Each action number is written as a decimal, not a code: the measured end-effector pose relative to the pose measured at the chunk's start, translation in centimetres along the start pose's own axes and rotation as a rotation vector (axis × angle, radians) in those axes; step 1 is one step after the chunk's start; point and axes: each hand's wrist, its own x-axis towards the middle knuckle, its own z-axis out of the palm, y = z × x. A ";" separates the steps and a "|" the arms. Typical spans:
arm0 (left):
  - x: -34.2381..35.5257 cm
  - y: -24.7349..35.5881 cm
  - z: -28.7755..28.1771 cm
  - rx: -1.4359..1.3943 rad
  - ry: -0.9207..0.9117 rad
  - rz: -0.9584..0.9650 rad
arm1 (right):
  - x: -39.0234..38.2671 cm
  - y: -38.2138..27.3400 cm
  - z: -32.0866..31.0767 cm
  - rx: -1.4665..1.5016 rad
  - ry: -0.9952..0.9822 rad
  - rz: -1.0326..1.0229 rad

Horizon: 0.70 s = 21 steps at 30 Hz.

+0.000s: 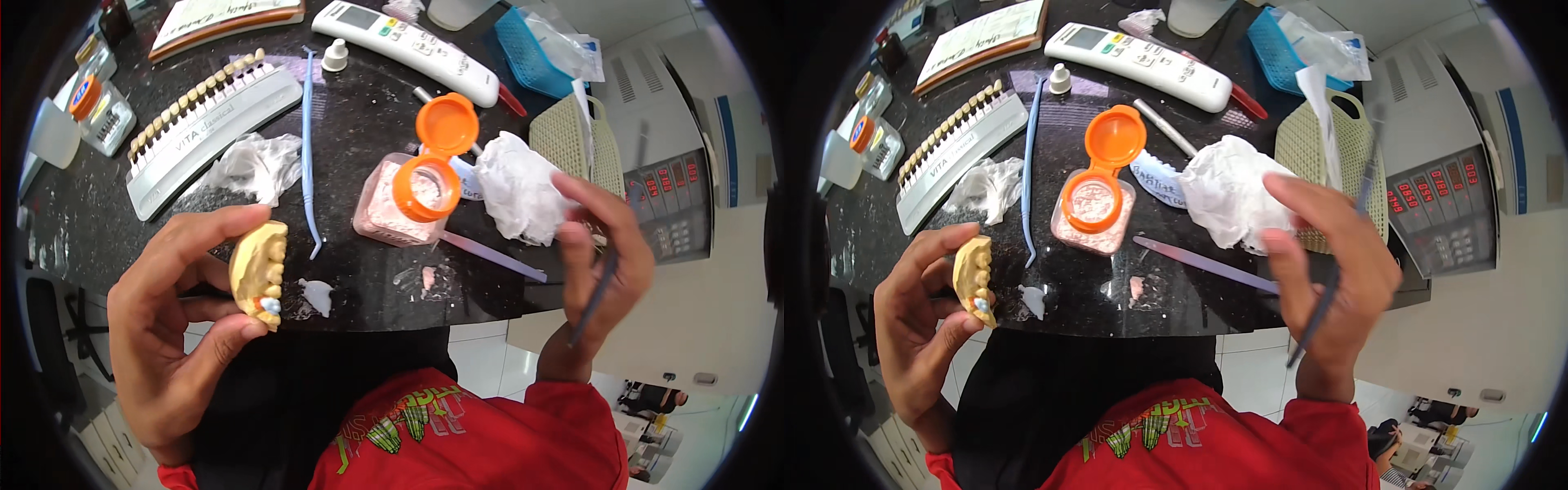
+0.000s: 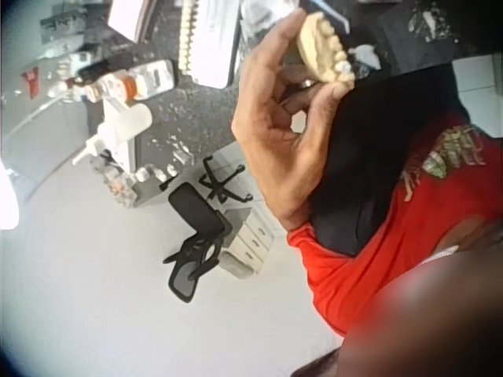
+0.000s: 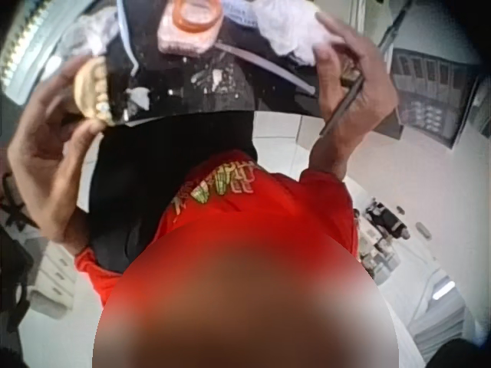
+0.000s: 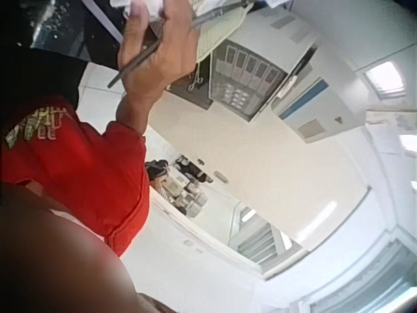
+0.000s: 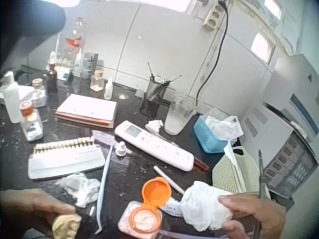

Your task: Applying ceramic paste to a dental model using a brush to build up a prosthesis.

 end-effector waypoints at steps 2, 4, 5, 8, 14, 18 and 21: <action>-0.6 0.1 0.0 -0.029 0.087 0.018 | 0.7 0.6 0.4 -0.202 -0.196 -0.274; -1.3 0.5 0.5 -0.027 0.112 0.034 | 0.6 -0.2 1.1 -0.207 -0.215 -0.270; -1.7 0.7 0.8 -0.071 0.126 0.031 | 0.5 -0.6 1.4 -0.214 -0.247 -0.266; -1.4 0.3 1.5 -0.176 0.068 0.040 | 0.7 -0.7 2.1 -0.347 -0.302 -0.270; -1.1 -0.1 2.1 -0.274 -0.055 0.092 | 0.1 -1.1 2.2 -0.240 -0.092 -0.212; -1.1 0.1 2.4 -0.267 -0.097 0.060 | -0.8 -2.6 1.5 -0.084 0.110 -0.069; -1.3 0.3 2.8 -0.340 -0.134 0.030 | -1.3 -3.6 1.1 0.026 0.179 -0.030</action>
